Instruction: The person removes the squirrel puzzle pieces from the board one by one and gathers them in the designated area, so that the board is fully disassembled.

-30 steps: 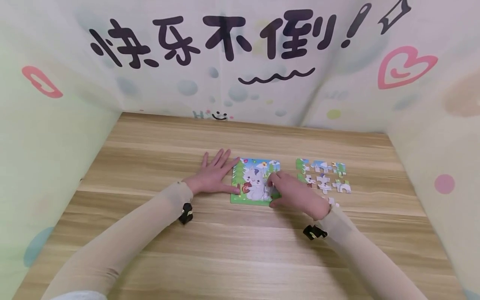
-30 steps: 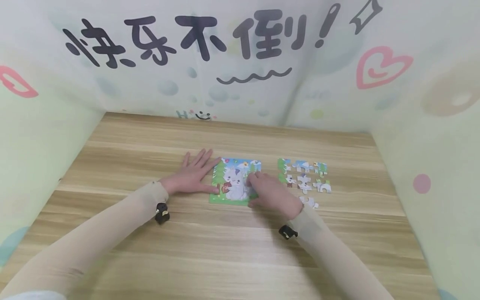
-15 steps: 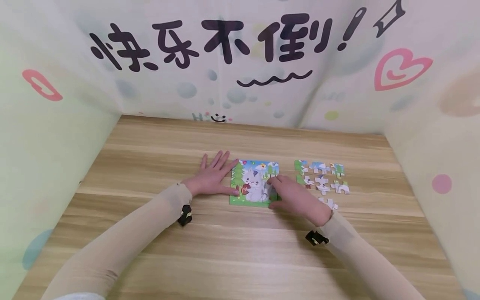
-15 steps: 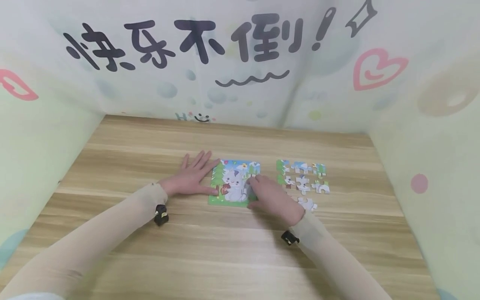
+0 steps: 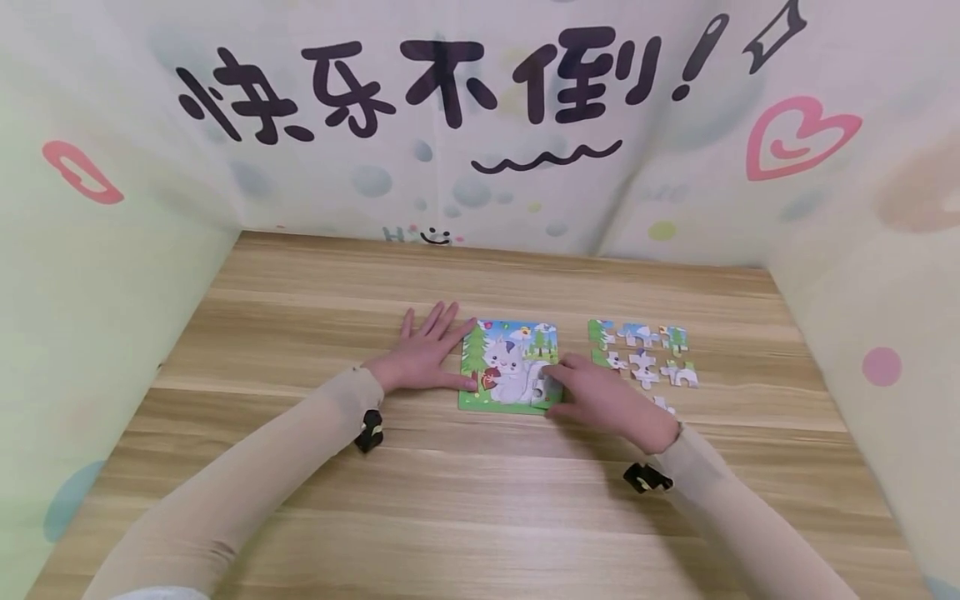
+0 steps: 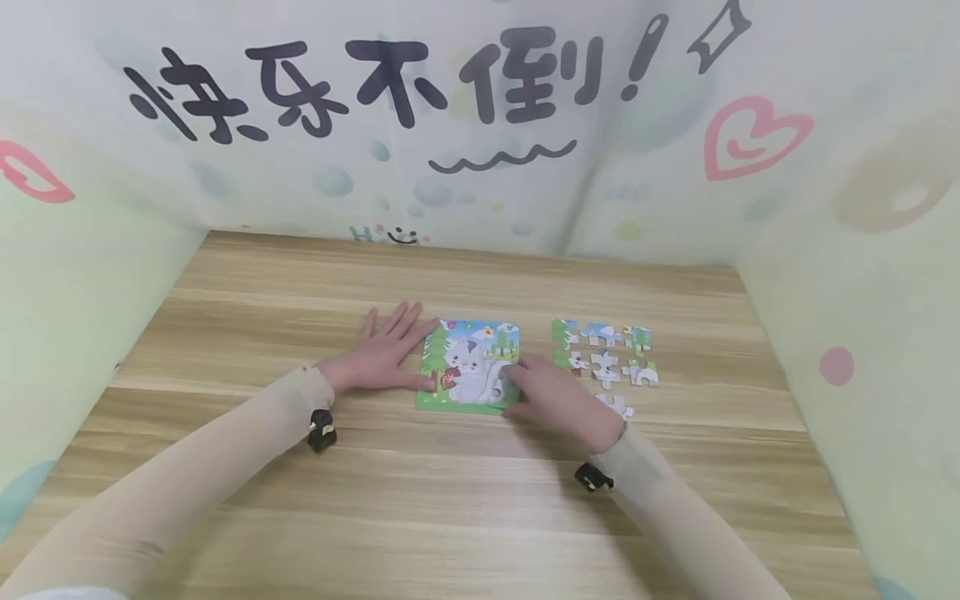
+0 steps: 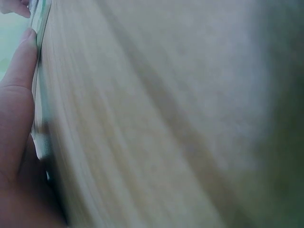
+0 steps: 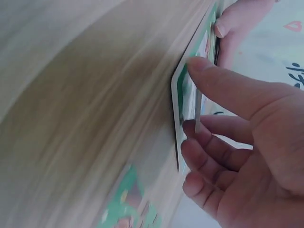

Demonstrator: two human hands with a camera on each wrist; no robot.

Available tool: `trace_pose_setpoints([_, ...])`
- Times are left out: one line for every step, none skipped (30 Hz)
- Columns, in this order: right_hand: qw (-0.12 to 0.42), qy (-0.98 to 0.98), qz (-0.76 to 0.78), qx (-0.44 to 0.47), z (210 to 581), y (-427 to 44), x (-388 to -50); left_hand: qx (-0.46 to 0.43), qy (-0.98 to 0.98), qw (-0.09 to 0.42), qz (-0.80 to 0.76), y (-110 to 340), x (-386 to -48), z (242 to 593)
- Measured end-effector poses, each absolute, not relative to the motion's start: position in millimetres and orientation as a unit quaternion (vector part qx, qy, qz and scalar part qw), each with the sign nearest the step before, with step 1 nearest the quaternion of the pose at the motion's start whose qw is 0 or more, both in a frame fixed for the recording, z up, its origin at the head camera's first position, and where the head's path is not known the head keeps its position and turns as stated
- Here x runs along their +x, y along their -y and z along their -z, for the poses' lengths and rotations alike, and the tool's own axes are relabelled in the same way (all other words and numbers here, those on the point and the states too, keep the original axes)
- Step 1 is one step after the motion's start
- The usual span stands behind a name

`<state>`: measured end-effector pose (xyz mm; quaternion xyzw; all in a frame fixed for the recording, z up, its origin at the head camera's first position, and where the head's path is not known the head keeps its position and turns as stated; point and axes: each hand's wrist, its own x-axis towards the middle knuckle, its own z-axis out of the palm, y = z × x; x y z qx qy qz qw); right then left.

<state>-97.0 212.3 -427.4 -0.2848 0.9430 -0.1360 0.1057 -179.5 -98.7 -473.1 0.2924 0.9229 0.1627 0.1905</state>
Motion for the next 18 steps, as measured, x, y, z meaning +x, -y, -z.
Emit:
trace_pose_setpoints([0.107, -0.942, 0.143, -0.284, 427.0, -215.2, -95.9, 0.292, -0.923, 0.191, -0.162, 98.8, -179.2, 472.7])
trace_pose_setpoints([0.106, -0.941, 0.150, -0.284, 426.9, -218.7, -94.6, 0.292, -0.923, 0.192, -0.161, 98.9, -179.0, 472.2])
trace_pose_setpoints([0.107, -0.940, 0.158, -0.282, 426.4, -222.3, -93.3, 0.294, -0.922, 0.191, -0.162, 99.1, -178.9, 471.3])
trace_pose_setpoints([0.108, -0.940, 0.165, -0.279, 426.3, -226.7, -92.5, 0.295, -0.922, 0.190, -0.161, 99.0, -178.8, 470.5])
trace_pose_setpoints([0.107, -0.939, 0.172, -0.279, 426.4, -231.3, -91.7, 0.295, -0.922, 0.190, -0.161, 99.0, -178.7, 469.8])
trace_pose_setpoints([0.105, -0.937, 0.179, -0.280, 426.3, -236.0, -90.7, 0.296, -0.923, 0.189, -0.159, 98.9, -178.5, 468.9])
trace_pose_setpoints([0.104, -0.937, 0.185, -0.277, 425.8, -240.5, -89.5, 0.298, -0.922, 0.187, -0.159, 98.9, -178.4, 468.2])
trace_pose_setpoints([0.102, -0.937, 0.188, -0.276, 425.7, -245.6, -88.3, 0.298, -0.923, 0.188, -0.157, 98.9, -178.3, 467.9])
trace_pose_setpoints([0.101, -0.937, 0.191, -0.273, 424.9, -250.3, -87.0, 0.298, -0.923, 0.187, -0.157, 98.9, -178.1, 467.6])
trace_pose_setpoints([0.101, -0.938, 0.194, -0.270, 424.2, -255.3, -85.4, 0.297, -0.923, 0.189, -0.155, 98.9, -177.8, 468.0])
trace_pose_setpoints([0.100, -0.938, 0.197, -0.268, 422.7, -260.2, -83.6, 0.296, -0.923, 0.189, -0.155, 98.9, -177.6, 468.4])
trace_pose_setpoints([0.100, -0.938, 0.200, -0.264, 421.3, -265.2, -81.8, 0.295, -0.924, 0.189, -0.154, 98.8, -177.4, 468.8])
trace_pose_setpoints([0.100, -0.939, 0.201, -0.260, 419.6, -270.4, -80.0, 0.294, -0.924, 0.188, -0.156, 98.9, -177.5, 469.9])
trace_pose_setpoints([0.097, -0.939, 0.203, -0.258, 417.5, -275.7, -78.1, 0.293, -0.924, 0.188, -0.158, 98.8, -177.6, 471.1])
trace_pose_setpoints([0.096, -0.940, 0.207, -0.254, 415.4, -281.1, -76.1, 0.293, -0.925, 0.185, -0.159, 98.8, -177.8, 472.0])
trace_pose_setpoints([0.092, -0.940, 0.210, -0.254, 413.5, -286.8, -74.4, 0.292, -0.925, 0.184, -0.159, 98.7, -177.4, 471.5])
trace_pose_setpoints([0.086, -0.940, 0.212, -0.254, 412.0, -292.6, -72.7, 0.293, -0.925, 0.182, -0.160, 98.6, -177.1, 470.4])
trace_pose_setpoints([0.078, -0.940, 0.213, -0.256, 411.1, -298.5, -70.8, 0.293, -0.925, 0.182, -0.160, 98.5, -177.1, 470.1])
